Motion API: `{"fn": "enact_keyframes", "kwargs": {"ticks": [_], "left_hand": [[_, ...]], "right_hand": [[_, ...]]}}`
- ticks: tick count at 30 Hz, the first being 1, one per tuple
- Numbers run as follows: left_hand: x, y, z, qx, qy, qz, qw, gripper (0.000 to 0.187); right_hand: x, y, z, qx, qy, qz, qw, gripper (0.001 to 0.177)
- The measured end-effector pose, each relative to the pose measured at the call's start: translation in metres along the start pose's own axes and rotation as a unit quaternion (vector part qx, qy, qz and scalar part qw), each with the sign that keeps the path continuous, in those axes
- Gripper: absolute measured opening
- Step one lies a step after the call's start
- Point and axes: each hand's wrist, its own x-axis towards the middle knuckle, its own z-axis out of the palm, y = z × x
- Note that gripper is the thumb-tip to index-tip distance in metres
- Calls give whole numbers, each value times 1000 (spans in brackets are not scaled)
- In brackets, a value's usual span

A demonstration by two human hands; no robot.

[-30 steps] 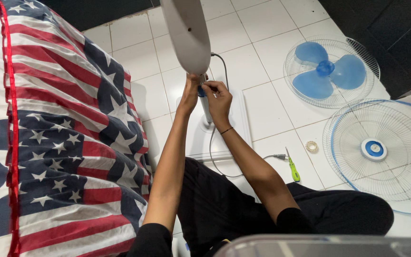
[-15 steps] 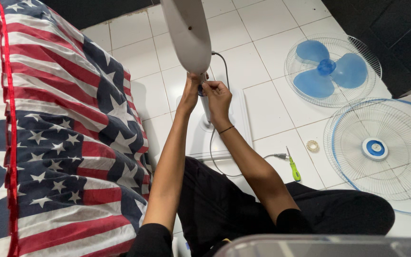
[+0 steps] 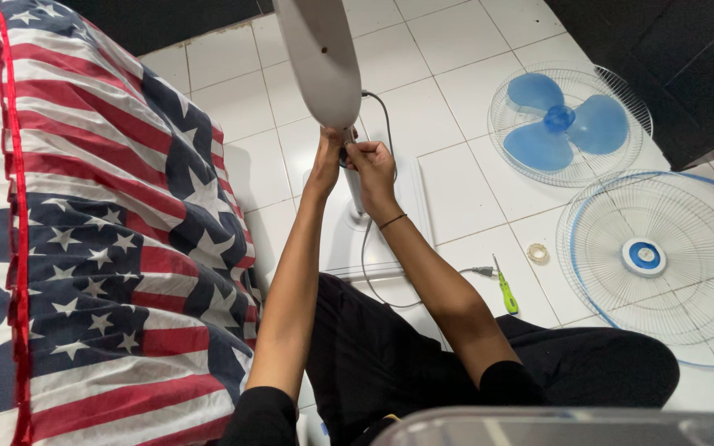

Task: The person uses a screwdriver to loosen and remove screws from the back of a white electric fan head, then detaches the head from the stand. They reattach the fan head to the stand and tighten the connection with the screwdriver.

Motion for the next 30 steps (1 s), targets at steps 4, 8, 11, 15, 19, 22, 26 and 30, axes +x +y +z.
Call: {"fn": "enact_keyframes", "kwargs": {"ticks": [4,8,11,15,19,22,26,30], "left_hand": [[0,-4,-1,-15,-4,-3,1000,104],[3,-6,-2,-20,-10,9,1000,102],[3,-8,-2,-22,-8,3,1000,102],[3,-7,-2,-18,-9,-3,1000,100],[3,-4,0,-7,-1,6,1000,102],[1,-4,0,9,5,3,1000,104],[1,-6,-1,17,8,-4,1000,106],[1,-10,-3,17,6,0,1000,107]], "right_hand": [[-1,-2,-5,9,-27,4,1000,18],[-2,-5,-6,21,-36,16,999,19],[-2,-6,-6,47,-50,7,998,18],[-6,-10,-2,13,-32,-26,999,14],[-15,-21,-1,-51,24,-69,996,14],[-24,-26,0,-99,25,-110,989,15],[-33,-30,3,-186,4,-185,965,27],[-34,-29,8,-271,23,-226,936,12]]}}
